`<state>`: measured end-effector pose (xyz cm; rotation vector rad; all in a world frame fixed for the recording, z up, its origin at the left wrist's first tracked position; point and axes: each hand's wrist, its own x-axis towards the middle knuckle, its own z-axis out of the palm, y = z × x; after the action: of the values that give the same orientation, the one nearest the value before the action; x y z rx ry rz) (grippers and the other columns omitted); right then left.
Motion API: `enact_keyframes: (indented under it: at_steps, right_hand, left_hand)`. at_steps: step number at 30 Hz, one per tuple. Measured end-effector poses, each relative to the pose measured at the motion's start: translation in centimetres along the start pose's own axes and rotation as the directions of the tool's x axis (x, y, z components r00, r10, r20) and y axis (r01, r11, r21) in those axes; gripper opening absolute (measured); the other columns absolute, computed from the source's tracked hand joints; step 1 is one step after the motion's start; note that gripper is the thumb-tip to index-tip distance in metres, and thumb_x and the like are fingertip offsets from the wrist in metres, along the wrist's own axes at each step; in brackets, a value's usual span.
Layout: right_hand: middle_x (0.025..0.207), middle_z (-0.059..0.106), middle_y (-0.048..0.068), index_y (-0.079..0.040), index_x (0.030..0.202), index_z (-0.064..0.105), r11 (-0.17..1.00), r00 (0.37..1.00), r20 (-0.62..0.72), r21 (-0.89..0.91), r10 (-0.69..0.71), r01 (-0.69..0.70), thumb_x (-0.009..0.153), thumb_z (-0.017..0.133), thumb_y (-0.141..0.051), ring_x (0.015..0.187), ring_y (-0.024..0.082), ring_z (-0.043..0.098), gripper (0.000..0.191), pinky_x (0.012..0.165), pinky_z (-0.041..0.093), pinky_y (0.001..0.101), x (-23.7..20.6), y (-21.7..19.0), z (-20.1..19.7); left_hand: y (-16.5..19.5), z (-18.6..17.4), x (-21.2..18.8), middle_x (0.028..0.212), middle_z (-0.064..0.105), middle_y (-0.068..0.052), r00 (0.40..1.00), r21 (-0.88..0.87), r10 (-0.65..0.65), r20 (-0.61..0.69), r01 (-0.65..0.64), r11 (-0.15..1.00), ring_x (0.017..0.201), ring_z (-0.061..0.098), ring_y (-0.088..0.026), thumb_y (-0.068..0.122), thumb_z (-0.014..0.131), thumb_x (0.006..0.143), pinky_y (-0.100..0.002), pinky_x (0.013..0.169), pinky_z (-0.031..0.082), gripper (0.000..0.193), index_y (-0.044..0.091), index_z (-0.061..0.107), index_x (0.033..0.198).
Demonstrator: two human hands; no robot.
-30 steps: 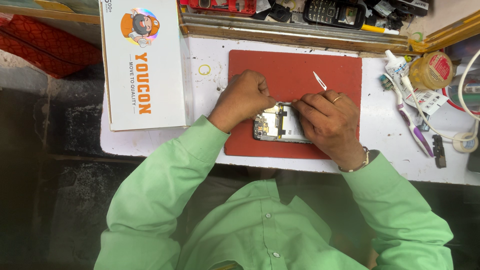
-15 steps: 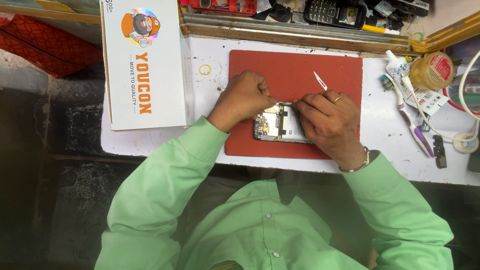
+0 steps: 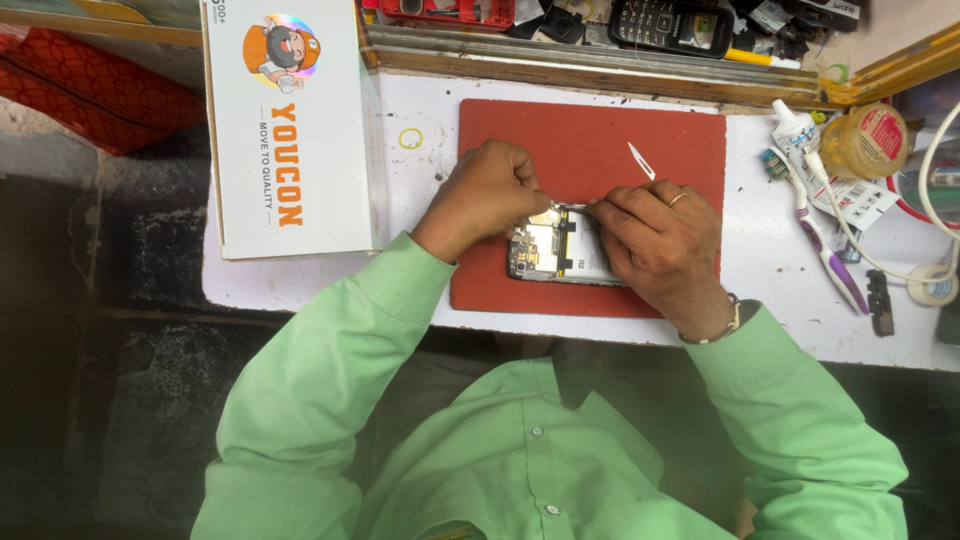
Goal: The person uses a plastic spudger to pry and separate internal components of a disassembled smartphone, then retrieves a new back cover from a box and fits it onto the phone chassis, aligning the edges and pressing to secure it.
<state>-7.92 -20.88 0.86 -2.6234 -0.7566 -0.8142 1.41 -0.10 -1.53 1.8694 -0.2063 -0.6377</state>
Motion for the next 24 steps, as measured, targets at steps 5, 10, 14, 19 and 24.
enact_keyframes:
  at_steps: [5, 10, 14, 19, 24]
  right_hand:
    - [0.098, 0.071, 0.001, -0.008, 0.099, 0.078, 1.0, 1.0, -0.004, 0.005, -0.008, 0.008, 0.085, 0.081, -0.003, 0.083, 0.019, 0.064, 0.016, 0.07, 0.048, 0.0353, 0.03, 0.04, 0.0]
    - [0.097, 0.071, 0.001, -0.008, 0.099, 0.079, 1.0, 1.0, -0.002, 0.01, -0.008, 0.009, 0.083, 0.081, -0.003, 0.083, 0.019, 0.064, 0.017, 0.069, 0.048, 0.0351, -0.09, 0.12, 0.09]
    - [0.097, 0.071, 0.001, -0.008, 0.099, 0.079, 1.0, 1.0, -0.006, 0.002, -0.015, 0.015, 0.083, 0.081, -0.003, 0.083, 0.018, 0.064, 0.016, 0.068, 0.047, 0.0349, -0.2, 0.24, 0.25]
    - [0.096, 0.072, 0.0, -0.009, 0.098, 0.079, 1.0, 1.0, -0.012, -0.01, -0.022, 0.022, 0.084, 0.081, -0.004, 0.081, 0.018, 0.064, 0.015, 0.067, 0.046, 0.0337, -0.22, 0.32, 0.49]
    - [0.098, 0.072, 0.0, -0.008, 0.099, 0.079, 1.0, 1.0, -0.011, -0.001, -0.02, 0.02, 0.084, 0.081, -0.004, 0.083, 0.018, 0.064, 0.016, 0.068, 0.047, 0.0338, -0.24, 0.27, 0.44]
  left_hand:
    - [0.05, -0.01, 0.0, 0.062, 0.068, -0.007, 1.0, 0.013, 0.003, 0.003, -0.003, 1.0, 0.051, 0.066, -0.012, 0.01, 0.077, 0.072, -0.028, 0.043, 0.053, 0.018, 0.003, 0.061, 0.068]
    - [0.06, 0.05, -0.02, 0.06, 0.068, -0.006, 1.0, 0.032, 0.006, 0.003, -0.006, 0.999, 0.049, 0.066, -0.012, 0.01, 0.077, 0.073, -0.028, 0.043, 0.052, 0.019, 0.004, 0.06, 0.067]
    - [0.12, 0.07, -0.04, 0.059, 0.067, -0.006, 1.0, 0.036, 0.014, 0.0, -0.014, 0.999, 0.049, 0.065, -0.012, 0.011, 0.078, 0.073, -0.028, 0.042, 0.052, 0.02, 0.004, 0.06, 0.067]
    - [0.34, 0.03, -0.2, 0.058, 0.066, -0.007, 1.0, 0.055, 0.001, -0.006, -0.001, 0.998, 0.047, 0.064, -0.013, 0.012, 0.079, 0.074, -0.029, 0.042, 0.051, 0.023, 0.004, 0.06, 0.067]
    - [0.73, 0.14, -0.44, 0.057, 0.064, -0.006, 1.0, 0.051, 0.002, -0.027, -0.001, 0.999, 0.048, 0.063, -0.011, 0.012, 0.081, 0.072, -0.029, 0.042, 0.051, 0.026, 0.004, 0.058, 0.066]
